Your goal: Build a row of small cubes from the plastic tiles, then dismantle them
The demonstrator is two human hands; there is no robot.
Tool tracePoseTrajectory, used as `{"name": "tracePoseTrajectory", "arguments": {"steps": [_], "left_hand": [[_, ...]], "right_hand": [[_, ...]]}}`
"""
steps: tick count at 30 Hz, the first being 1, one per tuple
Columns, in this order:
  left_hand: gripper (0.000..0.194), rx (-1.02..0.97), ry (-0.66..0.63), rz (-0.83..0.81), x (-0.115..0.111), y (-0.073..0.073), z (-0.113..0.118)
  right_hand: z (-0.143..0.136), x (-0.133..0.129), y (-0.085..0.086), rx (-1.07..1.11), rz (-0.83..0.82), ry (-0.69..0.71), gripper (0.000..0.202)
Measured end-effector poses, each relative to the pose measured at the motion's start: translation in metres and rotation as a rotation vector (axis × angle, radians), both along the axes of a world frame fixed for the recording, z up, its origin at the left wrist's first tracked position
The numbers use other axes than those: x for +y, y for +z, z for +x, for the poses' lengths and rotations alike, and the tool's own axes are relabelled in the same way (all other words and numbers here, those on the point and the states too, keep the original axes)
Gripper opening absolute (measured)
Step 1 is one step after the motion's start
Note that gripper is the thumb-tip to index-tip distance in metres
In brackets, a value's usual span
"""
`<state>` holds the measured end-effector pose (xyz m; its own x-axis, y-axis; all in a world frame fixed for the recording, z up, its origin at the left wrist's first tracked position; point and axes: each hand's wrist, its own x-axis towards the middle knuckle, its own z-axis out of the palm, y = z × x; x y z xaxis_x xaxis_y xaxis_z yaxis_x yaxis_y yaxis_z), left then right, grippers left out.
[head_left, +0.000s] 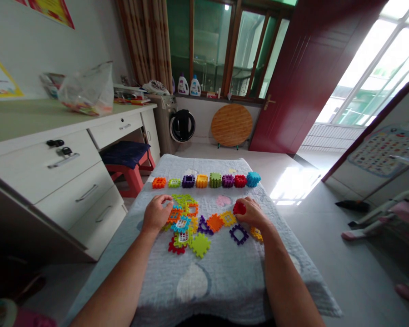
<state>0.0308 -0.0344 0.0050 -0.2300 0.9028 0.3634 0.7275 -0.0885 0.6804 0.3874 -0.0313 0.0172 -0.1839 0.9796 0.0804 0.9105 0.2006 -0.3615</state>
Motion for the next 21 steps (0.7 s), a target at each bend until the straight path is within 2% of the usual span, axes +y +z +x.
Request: {"name": "tracePoseTrajectory", "arguments": {"steps": [6, 13, 17, 21], "left_hand": [[0.023, 0.006, 0.016, 0.014, 0.000, 0.005, -0.001], [0.023, -0.008, 0.005, 0.034, -0.002, 0.007, 0.001], [0.024, -0.026, 0.000, 0.043, -0.004, 0.009, 0.002], [0.024, -0.036, -0.006, 0.046, -0.005, 0.012, 0.003]], "right_hand": [[0.000, 0.000, -0.003, -0.018, 0.031, -0.056, 0.062], [-0.004, 0.000, -0.003, -0.058, 0.047, -0.064, 0.056], [0.004, 0.016, 0.017, -0.075, 0.159, -0.062, 0.056], [0.016, 0.056, 0.046, -0.053, 0.293, -0.043, 0.054]]}}
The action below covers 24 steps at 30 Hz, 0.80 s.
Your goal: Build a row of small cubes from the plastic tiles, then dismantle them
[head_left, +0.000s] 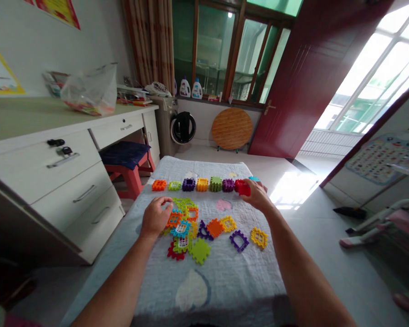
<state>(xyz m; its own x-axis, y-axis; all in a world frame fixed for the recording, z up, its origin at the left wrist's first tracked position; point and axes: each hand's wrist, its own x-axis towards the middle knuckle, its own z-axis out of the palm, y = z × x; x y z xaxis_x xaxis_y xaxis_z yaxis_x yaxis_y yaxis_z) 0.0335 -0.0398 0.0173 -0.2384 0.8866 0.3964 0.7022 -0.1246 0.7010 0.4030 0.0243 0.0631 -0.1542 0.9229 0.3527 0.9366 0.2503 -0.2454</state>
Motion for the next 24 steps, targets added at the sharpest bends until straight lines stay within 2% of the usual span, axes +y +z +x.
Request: {"name": "tracePoseTrajectory", "arguments": {"steps": [4, 9, 18, 24], "left_hand": [[0.024, 0.000, -0.004, -0.008, -0.001, 0.002, 0.000], [0.023, -0.010, 0.000, -0.005, -0.001, 0.001, 0.000], [0.021, -0.017, -0.012, 0.000, -0.003, 0.004, 0.002], [0.021, -0.011, -0.023, 0.005, -0.003, 0.003, 0.002]], "right_hand": [[0.009, 0.046, 0.013, -0.023, -0.001, 0.013, 0.058], [0.014, 0.077, 0.009, -0.086, -0.087, 0.034, 0.058], [0.018, 0.089, 0.002, -0.119, -0.126, 0.058, 0.064], [0.014, 0.084, 0.004, -0.128, -0.147, 0.024, 0.070]]}}
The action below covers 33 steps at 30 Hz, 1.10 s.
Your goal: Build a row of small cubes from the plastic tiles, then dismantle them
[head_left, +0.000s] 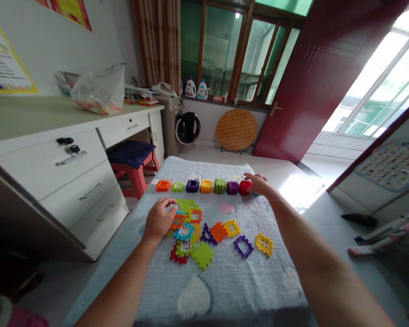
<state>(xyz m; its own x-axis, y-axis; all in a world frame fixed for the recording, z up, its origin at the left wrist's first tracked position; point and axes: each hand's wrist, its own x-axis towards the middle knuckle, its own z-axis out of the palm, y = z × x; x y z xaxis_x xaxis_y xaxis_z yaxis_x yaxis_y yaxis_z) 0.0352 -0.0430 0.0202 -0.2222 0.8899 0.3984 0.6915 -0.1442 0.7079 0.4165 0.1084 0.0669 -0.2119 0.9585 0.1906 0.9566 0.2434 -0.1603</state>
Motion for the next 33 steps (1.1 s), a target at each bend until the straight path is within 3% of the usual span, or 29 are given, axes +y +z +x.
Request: {"name": "tracePoseTrajectory", "arguments": {"steps": [4, 7, 11, 15, 24, 28, 33], "left_hand": [[0.022, 0.006, 0.012, -0.019, 0.000, 0.000, 0.000], [0.024, 0.018, 0.010, -0.033, 0.000, -0.002, -0.001], [0.023, 0.046, -0.014, -0.053, 0.002, -0.007, -0.001], [0.021, 0.055, -0.012, -0.041, 0.004, -0.013, -0.002], [0.020, 0.043, 0.031, -0.039, 0.004, -0.011, -0.005], [0.020, 0.043, 0.052, -0.060, 0.006, -0.012, -0.007], [0.023, 0.011, -0.023, -0.110, 0.008, -0.019, -0.007]], "right_hand": [[-0.008, -0.021, 0.014, 0.045, 0.080, 0.013, 0.067], [-0.019, -0.052, 0.019, 0.109, 0.071, 0.138, 0.058], [-0.039, -0.102, 0.003, 0.188, -0.200, 0.365, 0.045], [-0.055, -0.133, -0.020, 0.127, -0.251, 0.332, 0.040], [-0.056, -0.132, -0.042, 0.241, -0.252, 0.277, 0.022], [-0.047, -0.129, -0.051, 0.446, -0.216, 0.262, 0.017], [-0.039, -0.122, -0.053, 0.766, -0.122, 0.197, 0.012]]}}
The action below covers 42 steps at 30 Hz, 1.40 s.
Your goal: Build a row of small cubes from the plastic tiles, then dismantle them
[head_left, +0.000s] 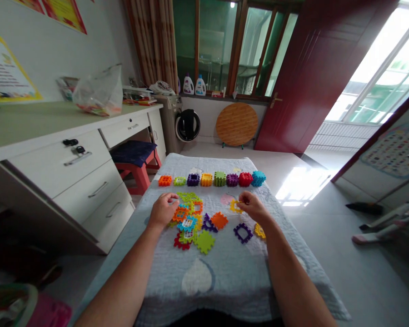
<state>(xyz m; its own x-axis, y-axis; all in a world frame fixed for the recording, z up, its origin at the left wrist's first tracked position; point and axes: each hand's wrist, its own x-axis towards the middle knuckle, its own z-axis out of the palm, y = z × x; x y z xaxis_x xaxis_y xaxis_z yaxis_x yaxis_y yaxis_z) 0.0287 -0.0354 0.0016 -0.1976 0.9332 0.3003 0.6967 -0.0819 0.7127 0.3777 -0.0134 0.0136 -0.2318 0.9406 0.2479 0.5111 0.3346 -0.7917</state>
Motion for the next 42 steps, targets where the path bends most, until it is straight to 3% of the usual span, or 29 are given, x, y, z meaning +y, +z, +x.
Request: {"name": "tracePoseTrajectory", "arguments": {"steps": [3, 5, 10, 14, 20, 23, 25, 30, 34, 39, 42], "left_hand": [[0.024, -0.011, -0.028, -0.002, -0.001, -0.001, 0.002], [0.025, -0.015, -0.042, -0.007, -0.001, -0.001, 0.003], [0.028, -0.012, -0.064, -0.010, -0.003, 0.002, 0.005], [0.031, -0.001, -0.101, -0.026, -0.004, 0.003, 0.005], [0.033, 0.047, -0.156, -0.026, -0.005, 0.004, 0.007], [0.033, 0.055, -0.144, -0.032, -0.005, 0.005, 0.008], [0.033, 0.059, -0.135, -0.024, -0.005, 0.005, 0.008], [0.034, 0.069, -0.118, -0.001, -0.006, 0.009, 0.007], [0.034, 0.061, -0.078, -0.011, -0.007, 0.010, 0.007], [0.033, 0.035, -0.060, -0.048, -0.005, 0.009, 0.007], [0.031, 0.030, -0.062, -0.068, -0.005, 0.009, 0.006]], "right_hand": [[-0.001, 0.001, 0.000, -0.022, 0.181, -0.196, 0.007], [-0.002, 0.000, -0.001, -0.144, 0.242, -0.216, 0.003], [-0.006, -0.009, -0.002, -0.440, 0.090, -0.053, 0.014], [-0.005, -0.009, 0.002, -0.435, 0.006, 0.010, 0.014], [0.021, -0.009, 0.018, -0.267, 0.046, -0.230, 0.026], [0.043, -0.026, 0.033, -0.411, -0.026, -0.133, 0.026], [0.053, -0.043, 0.040, -0.543, -0.118, -0.032, 0.039], [0.054, -0.076, 0.039, -0.706, -0.185, -0.016, 0.051], [0.051, -0.079, 0.035, -0.644, -0.172, -0.061, 0.040], [0.044, -0.060, 0.041, -0.419, -0.137, -0.043, 0.014], [0.037, -0.045, 0.037, -0.431, -0.117, -0.108, 0.019]]}}
